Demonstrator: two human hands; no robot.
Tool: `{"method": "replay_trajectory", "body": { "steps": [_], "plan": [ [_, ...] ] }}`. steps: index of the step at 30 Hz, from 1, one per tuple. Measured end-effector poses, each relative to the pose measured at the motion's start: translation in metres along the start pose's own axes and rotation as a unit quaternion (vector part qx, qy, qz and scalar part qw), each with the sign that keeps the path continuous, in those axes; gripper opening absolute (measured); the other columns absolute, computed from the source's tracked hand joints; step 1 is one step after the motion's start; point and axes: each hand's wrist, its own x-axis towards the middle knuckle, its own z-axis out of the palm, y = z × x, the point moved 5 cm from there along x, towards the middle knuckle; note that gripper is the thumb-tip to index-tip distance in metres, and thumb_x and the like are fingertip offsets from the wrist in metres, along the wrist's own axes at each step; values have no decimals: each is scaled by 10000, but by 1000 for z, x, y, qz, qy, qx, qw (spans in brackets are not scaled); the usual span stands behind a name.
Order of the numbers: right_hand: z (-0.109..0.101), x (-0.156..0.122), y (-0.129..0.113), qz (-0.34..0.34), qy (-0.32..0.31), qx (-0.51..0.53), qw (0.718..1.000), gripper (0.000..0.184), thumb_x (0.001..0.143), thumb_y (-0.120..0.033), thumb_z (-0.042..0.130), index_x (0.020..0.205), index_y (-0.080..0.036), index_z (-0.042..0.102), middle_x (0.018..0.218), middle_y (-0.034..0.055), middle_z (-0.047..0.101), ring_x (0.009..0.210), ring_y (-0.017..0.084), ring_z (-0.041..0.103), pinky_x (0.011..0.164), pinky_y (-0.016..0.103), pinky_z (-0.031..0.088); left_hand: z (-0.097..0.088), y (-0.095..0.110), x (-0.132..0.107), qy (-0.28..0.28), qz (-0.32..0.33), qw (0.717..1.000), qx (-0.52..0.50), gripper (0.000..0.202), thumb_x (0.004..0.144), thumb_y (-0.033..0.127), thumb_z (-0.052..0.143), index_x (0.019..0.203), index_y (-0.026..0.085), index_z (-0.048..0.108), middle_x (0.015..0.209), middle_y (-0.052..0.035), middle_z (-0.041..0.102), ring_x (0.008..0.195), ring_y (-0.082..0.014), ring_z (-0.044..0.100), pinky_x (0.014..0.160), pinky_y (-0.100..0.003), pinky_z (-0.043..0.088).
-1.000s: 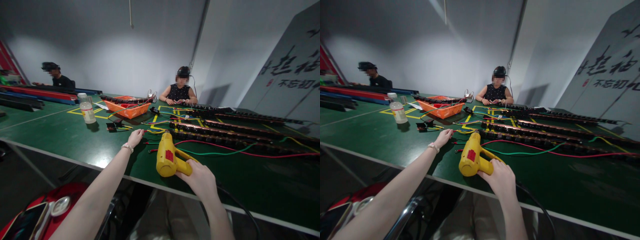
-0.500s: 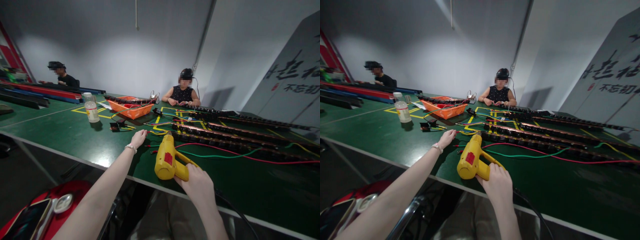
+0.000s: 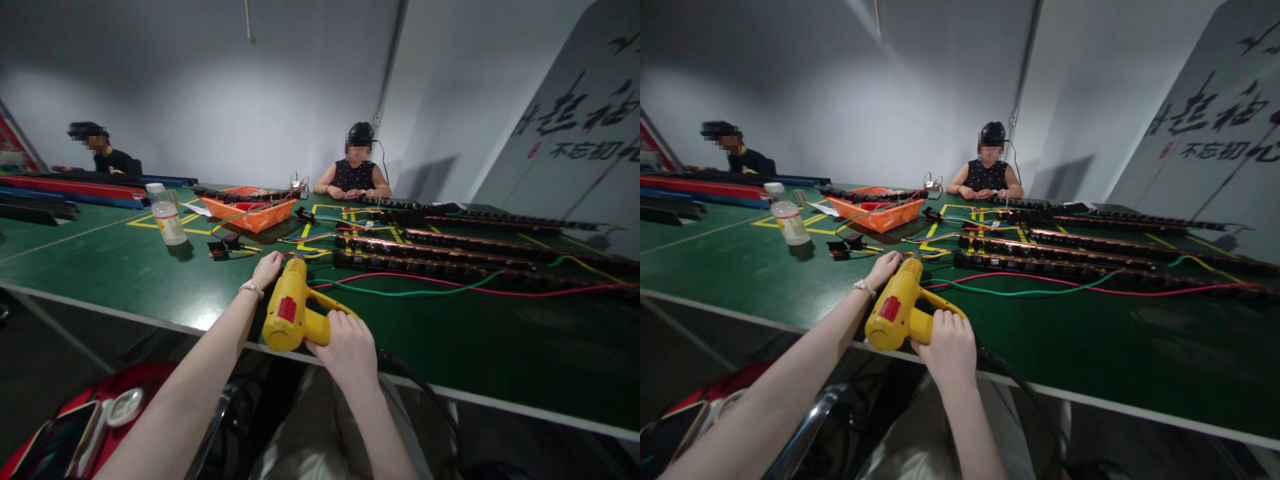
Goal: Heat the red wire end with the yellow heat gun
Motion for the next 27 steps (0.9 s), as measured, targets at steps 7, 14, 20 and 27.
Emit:
{"method": "replay_trajectory", "body": {
  "steps": [7, 14, 20, 27],
  "plan": [
    [1, -1, 1, 1, -7, 18, 1000, 359, 648, -498, 670, 740, -201, 490, 739, 31, 583, 744, 195, 546, 700, 317, 347, 2, -2, 0, -10, 17, 1000, -10, 289, 843, 389, 371, 755, 180, 551, 735, -21, 601, 702, -141, 522, 635, -236, 377],
    [3, -1, 3, 2, -6, 19, 1000, 344, 655, -500, 655, 733, -201, 504, 729, 19, 582, 740, 191, 548, 687, 313, 331, -2, 3, -6, -7, 7, 1000, -12, 281, 823, 441, 435, 786, 186, 547, 788, -40, 633, 716, -153, 553, 617, -239, 394],
    [-2, -2, 18, -10, -6, 30, 999, 320, 657, -487, 651, 737, -208, 518, 726, 7, 596, 735, 171, 556, 691, 293, 323, -3, 9, -10, -15, -10, 999, 30, 288, 794, 470, 489, 869, 197, 545, 792, -37, 649, 704, -158, 569, 589, -237, 371],
    [-8, -4, 45, -6, 9, 4, 1000, 327, 656, -511, 648, 715, -214, 526, 700, 2, 603, 713, 165, 564, 664, 285, 309, -1, 9, -10, -18, -19, 999, 44, 373, 755, 544, 526, 919, 209, 526, 740, -12, 637, 658, -153, 568, 558, -239, 339]
  ]
}}
